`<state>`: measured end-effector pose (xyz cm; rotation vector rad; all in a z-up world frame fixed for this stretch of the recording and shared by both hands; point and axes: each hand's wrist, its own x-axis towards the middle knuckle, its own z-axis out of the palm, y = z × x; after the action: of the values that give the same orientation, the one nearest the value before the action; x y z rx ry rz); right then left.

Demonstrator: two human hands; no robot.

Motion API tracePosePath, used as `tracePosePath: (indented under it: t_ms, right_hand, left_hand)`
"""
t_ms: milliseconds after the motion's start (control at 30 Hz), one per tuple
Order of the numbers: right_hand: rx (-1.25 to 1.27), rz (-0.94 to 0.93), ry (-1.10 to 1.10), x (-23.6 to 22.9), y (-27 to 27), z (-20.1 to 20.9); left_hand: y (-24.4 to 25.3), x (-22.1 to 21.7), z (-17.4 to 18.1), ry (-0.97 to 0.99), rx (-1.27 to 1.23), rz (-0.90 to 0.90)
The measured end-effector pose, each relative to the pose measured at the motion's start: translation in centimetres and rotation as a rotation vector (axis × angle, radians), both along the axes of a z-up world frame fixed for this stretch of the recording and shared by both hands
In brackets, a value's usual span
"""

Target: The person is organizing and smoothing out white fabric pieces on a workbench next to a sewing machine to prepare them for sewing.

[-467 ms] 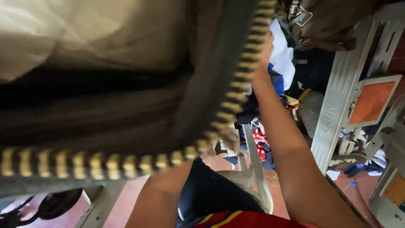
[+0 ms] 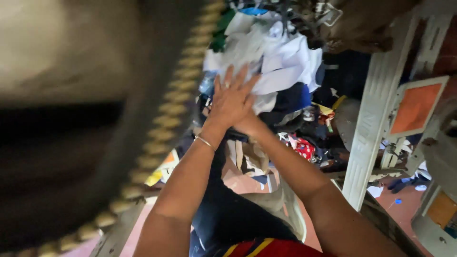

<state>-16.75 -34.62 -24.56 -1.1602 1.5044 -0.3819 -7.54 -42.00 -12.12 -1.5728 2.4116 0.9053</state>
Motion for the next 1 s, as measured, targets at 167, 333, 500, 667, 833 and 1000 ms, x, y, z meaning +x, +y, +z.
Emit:
tracePosePath:
  t_ms: [167,333,500,667,833,1000]
  right_hand:
    - [-0.021,0.317,-0.142,-2.6,1.1,-1.0]
    - [0.059,0.58,0.243,-10.2,-3.9,-1.0]
    - [-0.5,0.218,0.493,-9.5,-14.0,-0.4]
    - [0.076,0.357,0.819,-12.5,-13.3,-10.7]
    - [-0.426,-0.047,0.479,-16.0,-5.3,-6.9]
    - [-0.289,-0.243,0.211,-15.3,1.2,2.0]
  left_hand:
    - [-1.1,0.0,-1.1,-0.17,0.444,0.076]
    - [3.6,-1.1,-8.1,-0.096,0.532,0.162]
    - [1.1,-0.7,-2.0,-0.299,0.499,-0.102]
    - [9.2,-0.6,-16.1,-0.099,0.357,0.062]
    - [0.7,-0.6,-1.1,-0.269,0.524,0.193]
    - [2.3,-0.2,-3.2,-0.229,0.233,0.187]
